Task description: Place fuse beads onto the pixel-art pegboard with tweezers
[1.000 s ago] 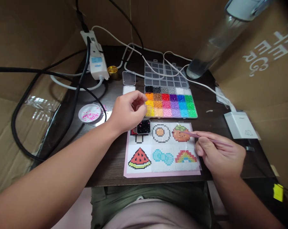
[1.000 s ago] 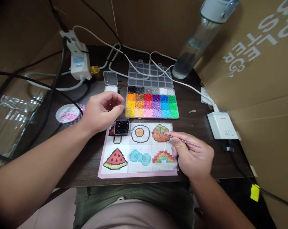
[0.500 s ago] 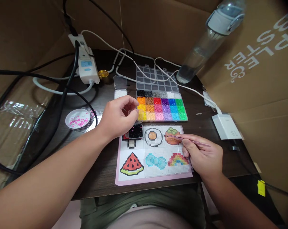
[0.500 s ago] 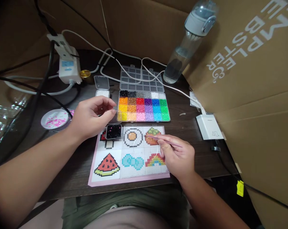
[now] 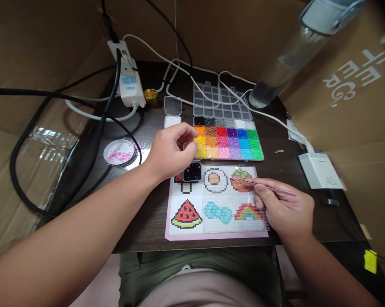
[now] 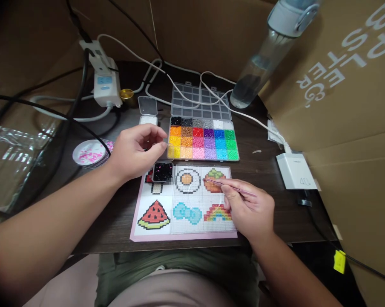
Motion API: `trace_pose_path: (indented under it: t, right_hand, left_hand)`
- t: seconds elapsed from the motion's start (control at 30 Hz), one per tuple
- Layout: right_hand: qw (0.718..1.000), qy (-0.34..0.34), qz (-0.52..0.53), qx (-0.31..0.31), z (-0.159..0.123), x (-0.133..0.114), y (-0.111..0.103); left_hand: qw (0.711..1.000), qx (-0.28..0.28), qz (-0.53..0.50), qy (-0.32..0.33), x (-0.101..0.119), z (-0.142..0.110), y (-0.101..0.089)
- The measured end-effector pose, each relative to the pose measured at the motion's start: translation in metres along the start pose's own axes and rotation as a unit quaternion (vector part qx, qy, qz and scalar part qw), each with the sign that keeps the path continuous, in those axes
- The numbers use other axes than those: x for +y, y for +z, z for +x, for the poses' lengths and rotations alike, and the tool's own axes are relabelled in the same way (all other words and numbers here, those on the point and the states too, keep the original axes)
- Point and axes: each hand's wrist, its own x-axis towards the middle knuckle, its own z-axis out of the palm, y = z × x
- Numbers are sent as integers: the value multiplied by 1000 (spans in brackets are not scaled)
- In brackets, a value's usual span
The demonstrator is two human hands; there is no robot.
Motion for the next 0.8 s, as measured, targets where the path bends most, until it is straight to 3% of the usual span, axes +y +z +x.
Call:
trace_pose_path:
  t: [0.8]
  right_hand:
    - [1000, 22, -17, 1, -2, 0, -1]
  left_hand:
    - [1000, -4, -5, -1, 1, 0, 0]
